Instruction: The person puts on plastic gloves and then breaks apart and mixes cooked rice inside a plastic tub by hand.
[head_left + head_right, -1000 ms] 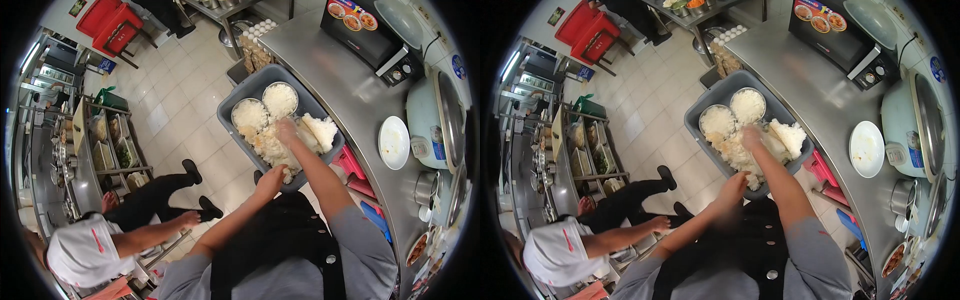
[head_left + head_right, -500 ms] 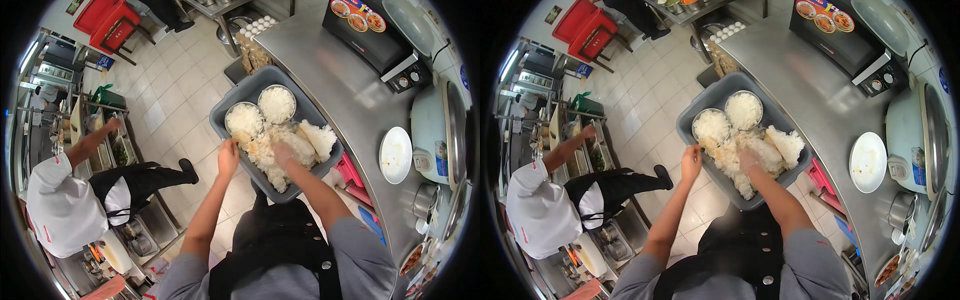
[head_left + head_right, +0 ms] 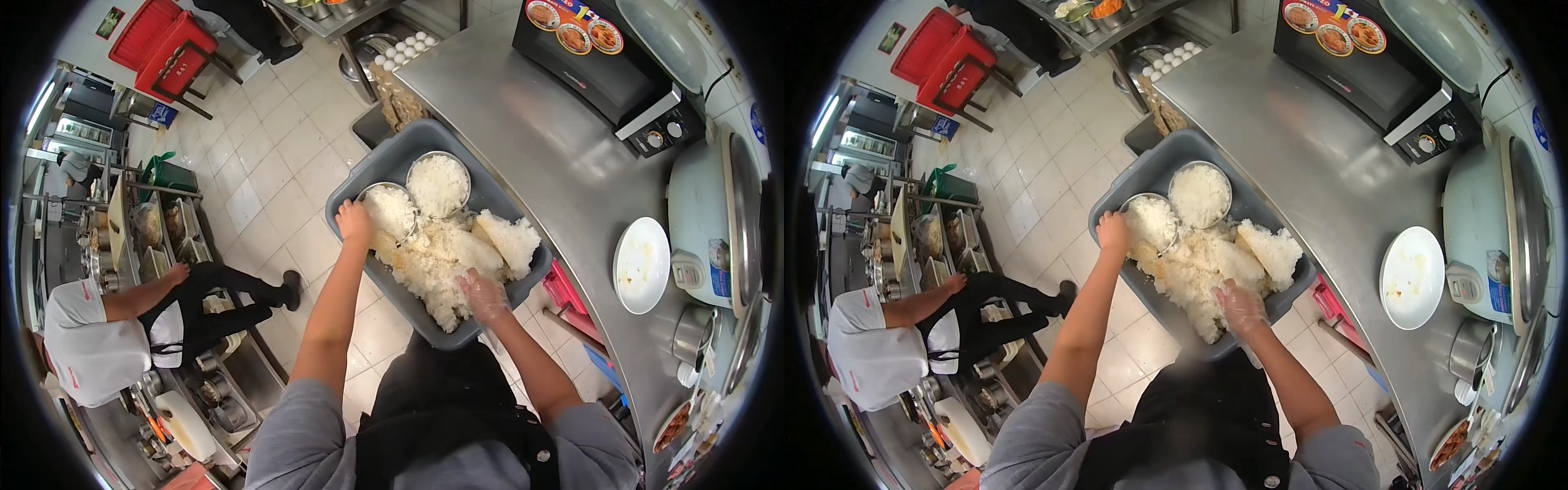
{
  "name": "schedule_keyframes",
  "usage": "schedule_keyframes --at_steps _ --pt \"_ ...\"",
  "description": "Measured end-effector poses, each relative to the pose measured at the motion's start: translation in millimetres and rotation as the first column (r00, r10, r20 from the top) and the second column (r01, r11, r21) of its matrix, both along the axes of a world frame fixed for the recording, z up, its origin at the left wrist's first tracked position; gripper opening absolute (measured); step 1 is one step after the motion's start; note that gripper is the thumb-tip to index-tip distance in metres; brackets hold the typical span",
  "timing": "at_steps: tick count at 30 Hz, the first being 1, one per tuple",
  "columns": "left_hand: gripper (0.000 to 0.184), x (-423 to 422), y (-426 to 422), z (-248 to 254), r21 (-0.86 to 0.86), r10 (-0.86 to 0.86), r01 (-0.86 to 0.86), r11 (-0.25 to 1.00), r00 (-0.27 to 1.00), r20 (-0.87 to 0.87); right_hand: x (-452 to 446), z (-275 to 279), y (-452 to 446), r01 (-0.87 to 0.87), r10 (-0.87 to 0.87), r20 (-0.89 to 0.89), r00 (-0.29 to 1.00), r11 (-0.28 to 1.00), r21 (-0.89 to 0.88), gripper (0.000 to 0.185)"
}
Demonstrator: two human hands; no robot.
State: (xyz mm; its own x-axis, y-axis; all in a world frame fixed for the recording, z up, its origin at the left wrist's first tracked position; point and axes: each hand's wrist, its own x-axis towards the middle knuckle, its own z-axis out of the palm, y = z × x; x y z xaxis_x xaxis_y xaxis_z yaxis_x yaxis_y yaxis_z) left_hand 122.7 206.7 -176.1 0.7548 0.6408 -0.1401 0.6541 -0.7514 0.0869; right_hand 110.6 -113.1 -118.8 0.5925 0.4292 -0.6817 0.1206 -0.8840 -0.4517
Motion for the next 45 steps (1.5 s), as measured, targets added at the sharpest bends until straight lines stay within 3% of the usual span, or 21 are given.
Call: schedule_keyframes --at_steps 2,5,7,8,10,12,14,16,18,19,21,24,27,29,30,32,34,41,43,44,45 --pt "0.021 -17.7 -0.2 -2.7 0.068 -0.04 0.044 0.997 0.997 -0.069 -2.3 -9.4 -0.7 -0.031 0.031 -0.001 1.0 0.999 0.036 0.036" --pt "0.02 -46.0 -0.5 -4.7 0.098 -0.278 0.29 0.952 0.953 -0.116 -9.5 -17.7 4.0 -0.116 0.082 0.278 0.957 0.987 0.109 0.031" --pt "0.025 -59.6 -11.7 16.0 -0.06 -0.347 0.343 0.937 0.935 -0.07 -9.7 -14.5 9.2 -0.231 0.137 0.455 0.88 0.96 0.159 0.033" --pt "0.025 -67.3 -17.1 20.2 -0.061 -0.345 0.341 0.938 0.936 -0.07 -9.4 -16.4 12.4 -0.234 0.139 0.454 0.88 0.959 0.159 0.033" --pt "0.037 -82.8 -28.1 25.3 0.079 -0.254 0.242 0.967 0.93 0.267 -5.1 -18.4 22.5 -0.423 0.439 0.364 0.822 0.897 -0.128 0.046" --pt "0.051 -96.6 -38.6 21.6 0.05 -0.154 0.145 0.988 0.942 0.299 4.7 -7.8 35.6 -0.43 0.451 0.267 0.851 0.892 -0.135 0.051" --pt "0.049 -111.1 -46.8 -7.8 -0.376 0.387 -0.21 0.902 0.781 0.49 24.4 -4.5 68.8 -0.424 0.444 0.149 0.883 0.893 -0.148 0.052" --pt "0.036 -116.2 -58.5 -26.6 -0.483 0.559 -0.33 0.811 0.682 0.472 54.1 -44.8 109.3 -0.304 0.312 0.113 0.943 0.949 -0.081 0.048" --pt "0.046 -115.2 -68.4 -30.1 -0.958 0.924 -0.183 0.221 0.354 0.146 68.0 -81.9 135.1 -0.198 0.199 0.089 0.976 0.98 -0.01 0.048" --pt "0.046 -113.6 -76.9 -39.4 -0.958 0.927 -0.186 0.218 0.345 0.144 67.5 -84.1 146.0 -0.189 0.186 0.122 0.975 0.982 0.012 0.047" --pt "0.055 -106.8 -90.5 -49.3 -0.8 0.803 -0.194 0.568 0.341 0.488 61.2 -87.0 151.5 -0.181 0.174 0.154 0.973 0.983 0.033 0.046" --pt "0.052 -101.8 -94.8 -44.8 -0.685 0.811 -0.443 0.578 0.407 0.421 30.6 -91.1 126.7 -0.322 0.313 0.33 0.891 0.946 -0.029 0.041" --pt "0.051 -99.6 -94.6 -46.3 -0.612 0.774 -0.474 0.632 0.415 0.478 23.0 -82.5 99.9 -0.371 0.278 0.487 0.828 0.923 0.103 0.035" --pt "0.051 -98.1 -93.0 -44.1 -0.595 0.767 -0.485 0.641 0.427 0.478 31.0 -13.1 103.8 -0.414 0.412 -0.049 0.91 0.894 -0.174 0.032" --pt "0.05 -98.4 -95.2 -43.5 -0.576 0.762 -0.5 0.647 0.447 0.469 31.7 -11.9 112.6 -0.418 0.416 -0.049 0.908 0.891 -0.18 0.032" --pt "0.051 -100.1 -99.0 -37.9 -0.576 0.762 -0.499 0.647 0.439 0.476 27.3 -17.6 137.3 -0.342 0.324 0.156 0.933 0.934 0.102 0.031" --pt "0.051 -97.2 -96.4 -34.3 -0.569 0.757 -0.498 0.654 0.43 0.493 26.0 -33.3 175.7 -0.51 0.369 0.422 0.828 0.808 0.294 0.034" --pt "0.053 -107.1 -94.3 -68.9 -0.727 0.837 -0.42 0.543 0.34 0.429 -2.5 -64.3 148.3 -0.627 0.478 0.46 0.748 0.735 0.257 0.034" --pt "0.053 -107.1 -97.3 -71.0 -0.795 0.875 -0.381 0.472 0.313 0.37 -10.9 -58.5 118.7 -0.505 0.294 0.48 0.827 0.764 0.402 0.034" --pt "0.055 -104.7 -98.7 -67.9 -0.753 0.862 -0.428 0.5 0.333 0.383 -11.4 -47.8 107.3 -0.193 0.134 0.162 0.978 0.876 0.442 0.033" --pt "0.057 -100.3 -97.6 -63.1 -0.707 0.846 -0.47 0.529 0.354 0.397 -9.7 -28.1 98.9 0.131 -0.073 -0.164 0.984 0.918 0.374 0.032"
